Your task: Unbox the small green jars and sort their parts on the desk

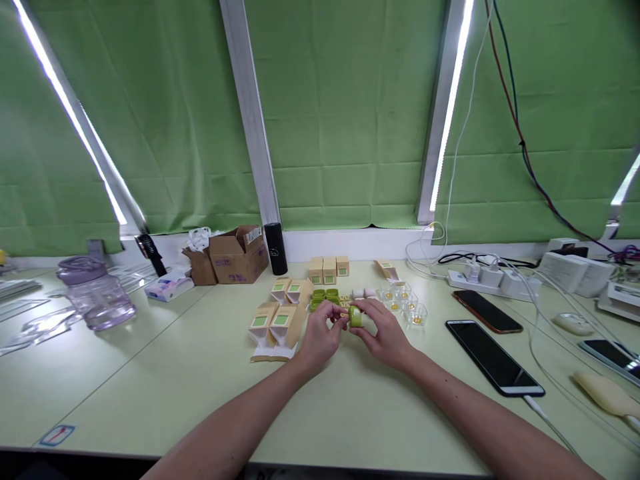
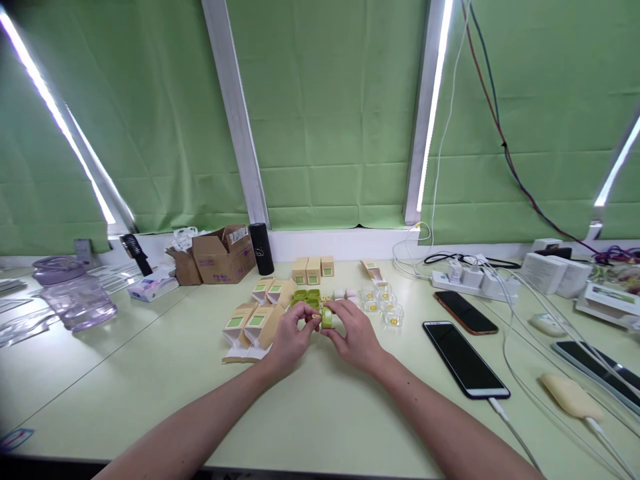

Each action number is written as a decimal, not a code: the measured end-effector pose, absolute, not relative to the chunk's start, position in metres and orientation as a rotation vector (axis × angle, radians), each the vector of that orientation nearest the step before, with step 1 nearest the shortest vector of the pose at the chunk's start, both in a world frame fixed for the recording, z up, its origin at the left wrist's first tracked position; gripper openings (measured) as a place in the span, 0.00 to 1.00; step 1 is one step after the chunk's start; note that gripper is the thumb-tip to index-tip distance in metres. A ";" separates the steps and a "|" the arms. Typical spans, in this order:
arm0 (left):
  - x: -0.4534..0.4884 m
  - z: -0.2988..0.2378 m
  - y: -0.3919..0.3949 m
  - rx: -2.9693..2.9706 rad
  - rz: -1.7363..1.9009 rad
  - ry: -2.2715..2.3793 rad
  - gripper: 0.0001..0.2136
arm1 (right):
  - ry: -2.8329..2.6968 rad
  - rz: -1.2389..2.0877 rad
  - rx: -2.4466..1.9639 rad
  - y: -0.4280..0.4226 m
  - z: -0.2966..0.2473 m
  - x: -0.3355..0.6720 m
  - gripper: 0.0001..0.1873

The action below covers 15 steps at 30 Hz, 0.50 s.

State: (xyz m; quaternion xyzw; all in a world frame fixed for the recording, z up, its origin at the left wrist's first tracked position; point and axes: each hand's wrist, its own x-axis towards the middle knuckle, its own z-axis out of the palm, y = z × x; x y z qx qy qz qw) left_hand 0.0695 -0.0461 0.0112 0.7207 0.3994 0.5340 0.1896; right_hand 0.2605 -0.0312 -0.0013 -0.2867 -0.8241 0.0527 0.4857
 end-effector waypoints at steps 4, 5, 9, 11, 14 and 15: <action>0.070 0.012 -0.047 1.996 1.476 1.115 0.03 | -2.004 0.147 -0.681 -0.030 -0.002 0.261 0.24; 0.070 0.013 -0.047 1.989 1.475 1.112 0.03 | -2.003 0.159 -0.679 -0.030 -0.002 0.261 0.24; 0.070 0.012 -0.046 1.969 1.490 1.113 0.03 | -1.966 0.304 -0.684 -0.030 -0.003 0.258 0.24; 0.071 0.011 -0.045 1.949 1.503 1.129 0.04 | -1.893 0.465 -0.686 -0.029 -0.003 0.255 0.24; 0.071 0.010 -0.043 1.949 1.518 1.174 0.05 | -1.749 0.762 -0.667 -0.029 -0.005 0.250 0.23; 0.071 0.009 -0.043 1.961 1.519 1.190 0.05 | -1.713 0.846 -0.652 -0.029 -0.005 0.249 0.23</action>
